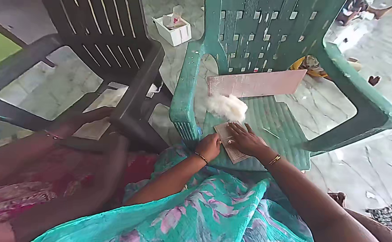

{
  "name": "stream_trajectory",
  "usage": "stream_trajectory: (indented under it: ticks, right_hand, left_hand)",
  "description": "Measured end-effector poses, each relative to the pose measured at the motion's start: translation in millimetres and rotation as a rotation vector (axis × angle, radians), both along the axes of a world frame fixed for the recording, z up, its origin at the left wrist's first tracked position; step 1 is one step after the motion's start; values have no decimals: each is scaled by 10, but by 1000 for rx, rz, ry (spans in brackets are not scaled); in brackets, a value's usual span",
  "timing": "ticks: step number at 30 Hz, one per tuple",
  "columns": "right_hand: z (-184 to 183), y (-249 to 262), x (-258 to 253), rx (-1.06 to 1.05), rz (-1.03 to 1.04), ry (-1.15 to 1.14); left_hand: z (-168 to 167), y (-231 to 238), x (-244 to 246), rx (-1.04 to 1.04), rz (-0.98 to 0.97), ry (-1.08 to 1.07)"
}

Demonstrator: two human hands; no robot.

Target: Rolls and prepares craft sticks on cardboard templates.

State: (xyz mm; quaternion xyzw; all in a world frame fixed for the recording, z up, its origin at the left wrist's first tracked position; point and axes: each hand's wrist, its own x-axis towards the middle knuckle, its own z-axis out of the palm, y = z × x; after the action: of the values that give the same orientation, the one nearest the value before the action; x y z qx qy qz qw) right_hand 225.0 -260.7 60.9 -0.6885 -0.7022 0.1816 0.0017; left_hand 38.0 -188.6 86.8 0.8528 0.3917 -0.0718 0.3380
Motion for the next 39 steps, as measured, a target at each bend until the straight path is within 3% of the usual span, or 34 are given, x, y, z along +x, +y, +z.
stream_trajectory:
  ticks: [12, 14, 18, 24, 29, 39]
  right_hand:
    - [199, -952, -96, -199, 90, -42]
    - [200, -1083, -76, -112, 105, -16]
    - [86, -1273, 5, 288, 39, 163]
    - [-59, -1298, -54, 711, -171, 88]
    - [-112, -1187, -97, 802, -171, 8]
    - [-103, -1189, -62, 876, -167, 62]
  left_hand:
    - [-1, -283, -112, -37, -184, -9]
    - [-16, -311, -133, -27, -194, -20]
    - [-28, -361, -183, 12, -185, -79]
    - [-13, -435, -248, 62, -147, -184]
    - [38, -517, -274, 100, -168, -278]
    - [10, -581, -212, 156, -243, -359]
